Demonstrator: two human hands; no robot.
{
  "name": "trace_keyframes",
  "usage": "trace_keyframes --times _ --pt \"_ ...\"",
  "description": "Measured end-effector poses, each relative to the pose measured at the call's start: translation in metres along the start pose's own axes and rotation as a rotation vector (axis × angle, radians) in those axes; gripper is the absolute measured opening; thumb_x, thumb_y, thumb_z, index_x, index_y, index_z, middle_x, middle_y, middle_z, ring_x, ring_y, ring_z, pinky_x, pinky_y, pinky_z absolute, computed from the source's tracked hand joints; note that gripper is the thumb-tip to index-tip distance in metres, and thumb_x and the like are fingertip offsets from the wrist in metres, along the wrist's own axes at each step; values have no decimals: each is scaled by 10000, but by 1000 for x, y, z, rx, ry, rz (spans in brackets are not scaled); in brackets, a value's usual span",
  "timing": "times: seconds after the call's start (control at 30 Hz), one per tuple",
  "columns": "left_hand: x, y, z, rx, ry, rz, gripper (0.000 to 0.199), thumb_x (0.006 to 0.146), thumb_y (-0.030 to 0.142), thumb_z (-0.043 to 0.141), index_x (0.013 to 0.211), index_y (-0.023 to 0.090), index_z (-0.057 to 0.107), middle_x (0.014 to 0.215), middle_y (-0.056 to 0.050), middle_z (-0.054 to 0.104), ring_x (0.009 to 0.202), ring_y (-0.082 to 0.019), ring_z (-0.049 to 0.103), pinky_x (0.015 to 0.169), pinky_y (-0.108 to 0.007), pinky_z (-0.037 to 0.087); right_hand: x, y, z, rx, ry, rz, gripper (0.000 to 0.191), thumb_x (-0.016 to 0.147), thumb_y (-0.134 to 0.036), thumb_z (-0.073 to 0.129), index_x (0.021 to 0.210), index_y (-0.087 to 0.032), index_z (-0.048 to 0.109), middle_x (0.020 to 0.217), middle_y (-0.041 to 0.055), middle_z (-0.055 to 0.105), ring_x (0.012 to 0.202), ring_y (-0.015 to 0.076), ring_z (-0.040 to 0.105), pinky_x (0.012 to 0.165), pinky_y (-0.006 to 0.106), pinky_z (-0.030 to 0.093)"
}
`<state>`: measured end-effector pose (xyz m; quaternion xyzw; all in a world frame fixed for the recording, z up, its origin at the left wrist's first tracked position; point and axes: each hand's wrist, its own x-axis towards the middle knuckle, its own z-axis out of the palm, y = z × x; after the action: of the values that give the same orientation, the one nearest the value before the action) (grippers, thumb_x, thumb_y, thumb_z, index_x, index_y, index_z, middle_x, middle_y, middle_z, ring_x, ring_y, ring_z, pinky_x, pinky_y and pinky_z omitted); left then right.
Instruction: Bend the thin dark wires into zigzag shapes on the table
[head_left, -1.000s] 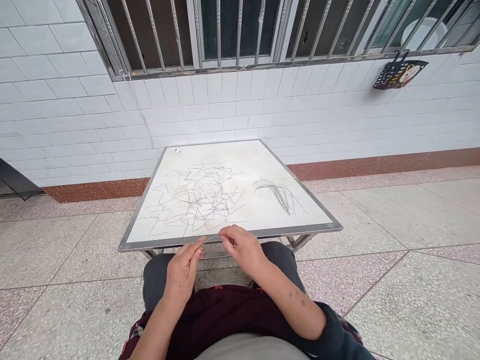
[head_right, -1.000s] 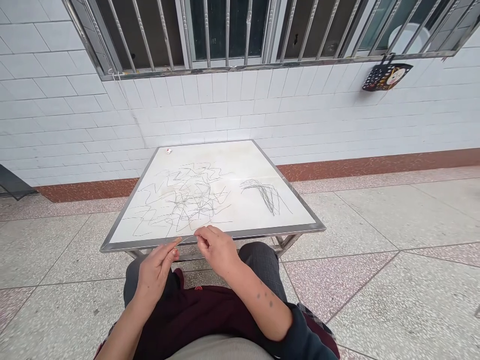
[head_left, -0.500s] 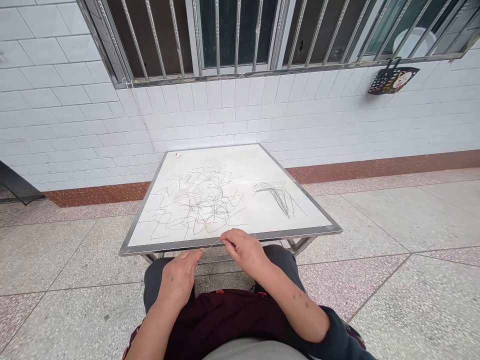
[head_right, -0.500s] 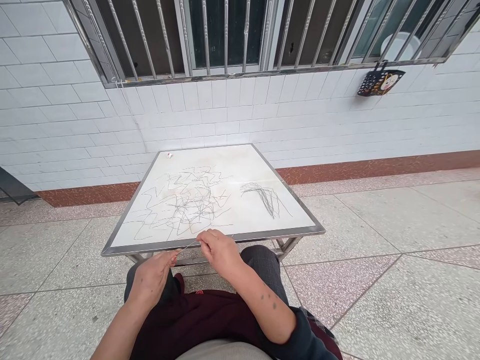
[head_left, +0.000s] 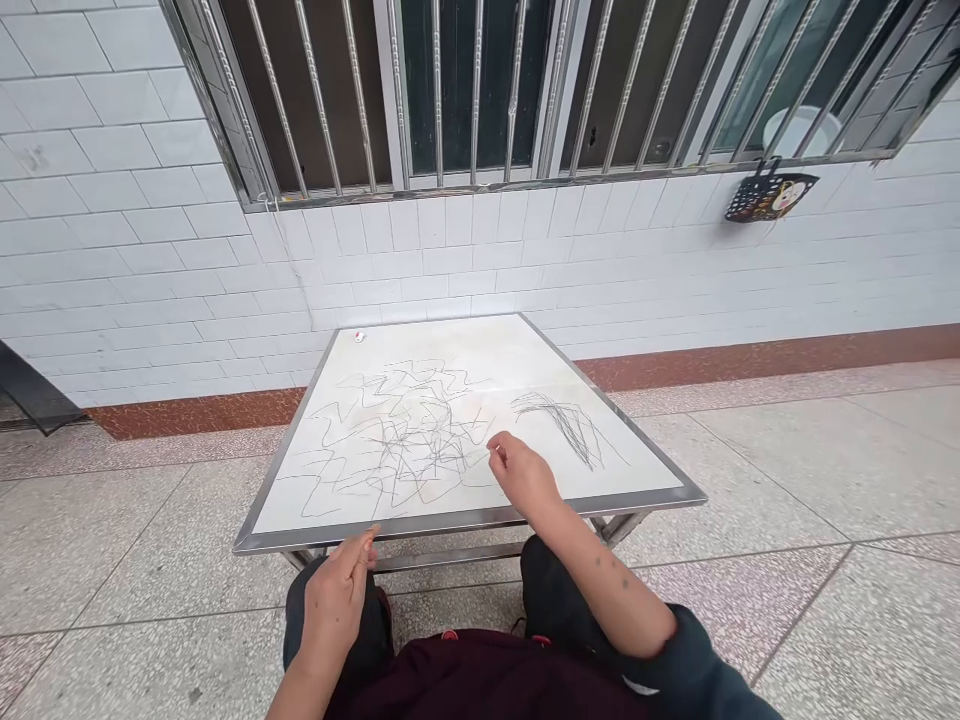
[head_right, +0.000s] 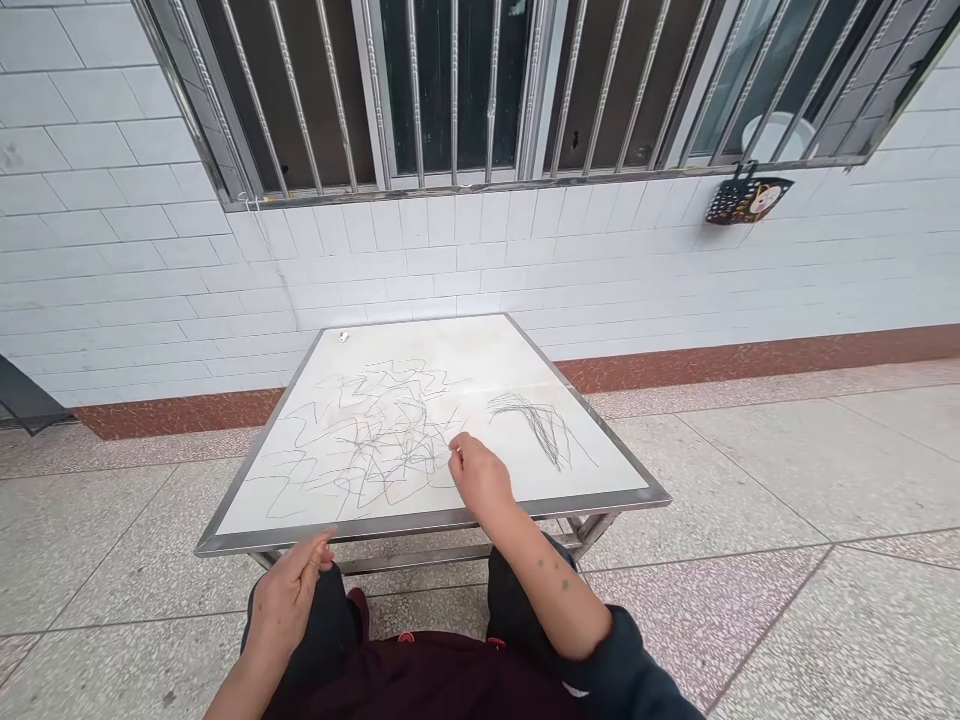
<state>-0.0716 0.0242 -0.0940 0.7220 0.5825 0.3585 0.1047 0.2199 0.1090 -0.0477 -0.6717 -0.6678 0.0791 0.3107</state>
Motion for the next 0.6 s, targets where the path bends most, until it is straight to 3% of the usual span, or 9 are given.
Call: trace_keyframes --times 0.13,0.27,0.43,0.6 --pt "-19 -47 18 -45 80 -3 378 931 364 362 1178 223 612 864 -32 698 668 -119 663 660 -215 555 51 11 20 -73 -69 99 165 888 -191 392 976 -207 531 831 22 641 693 143 562 550 236 322" --pt "-30 -81 33 -40 134 -70 427 921 427 359 1150 191 632 796 -50 695 580 -130 637 577 -225 556 81 16 51 -96 -126 141 120 880 -176 413 916 -196 527 733 16 626 618 138 547 488 229 280" --pt "-30 -90 38 -25 110 -73 437 913 451 366 1131 193 643 802 -51 700 563 -126 633 569 -217 550 97 21 78 -126 -170 160 103 885 -177 420 894 -183 523 709 24 617 611 145 550 482 231 276" --pt "-26 -87 40 -12 91 -73 426 913 441 375 1135 193 642 820 -44 701 562 -116 639 569 -203 545 101 23 88 -151 -183 129 104 905 -217 426 901 -186 525 729 36 619 655 154 562 508 236 282"
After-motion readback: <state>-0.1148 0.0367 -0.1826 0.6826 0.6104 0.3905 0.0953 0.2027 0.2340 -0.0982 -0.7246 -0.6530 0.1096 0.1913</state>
